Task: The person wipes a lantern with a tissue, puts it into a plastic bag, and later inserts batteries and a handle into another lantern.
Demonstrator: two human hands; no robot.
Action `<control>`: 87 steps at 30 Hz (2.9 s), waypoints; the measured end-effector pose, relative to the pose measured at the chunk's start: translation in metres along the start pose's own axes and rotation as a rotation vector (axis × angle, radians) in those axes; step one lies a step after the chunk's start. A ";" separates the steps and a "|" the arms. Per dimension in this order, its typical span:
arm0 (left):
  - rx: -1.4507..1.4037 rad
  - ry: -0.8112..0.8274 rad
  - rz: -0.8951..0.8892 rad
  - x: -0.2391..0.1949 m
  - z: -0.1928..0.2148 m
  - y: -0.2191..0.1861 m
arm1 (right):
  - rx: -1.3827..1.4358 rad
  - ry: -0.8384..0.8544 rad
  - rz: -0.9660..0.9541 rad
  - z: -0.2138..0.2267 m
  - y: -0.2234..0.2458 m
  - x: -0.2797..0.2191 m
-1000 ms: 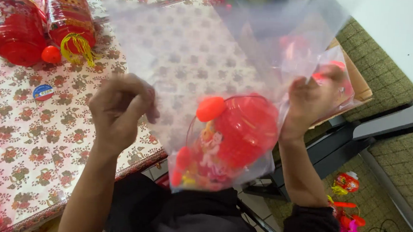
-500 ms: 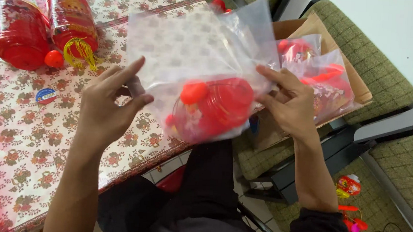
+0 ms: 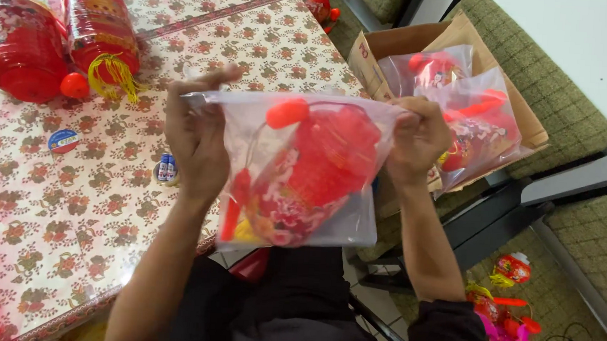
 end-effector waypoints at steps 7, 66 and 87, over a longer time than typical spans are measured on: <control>0.305 -0.203 0.023 -0.013 -0.004 0.046 | -0.360 0.099 -0.176 -0.015 0.005 0.000; 0.850 1.278 -0.148 0.037 -0.210 0.244 | -1.170 0.797 -0.740 0.052 -0.099 0.063; 0.988 0.459 0.525 -0.039 0.252 0.172 | -0.127 0.653 -1.129 -0.471 -0.190 -0.055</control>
Point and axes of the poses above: each hand's wrist, its own x-axis towards the middle knuckle, its own z-axis out of the back of the hand, y = z × x, the point moved 4 cm from there along x, towards the middle knuckle, and after that the axes turned 12 degrees about x, right-handed, at the moved point
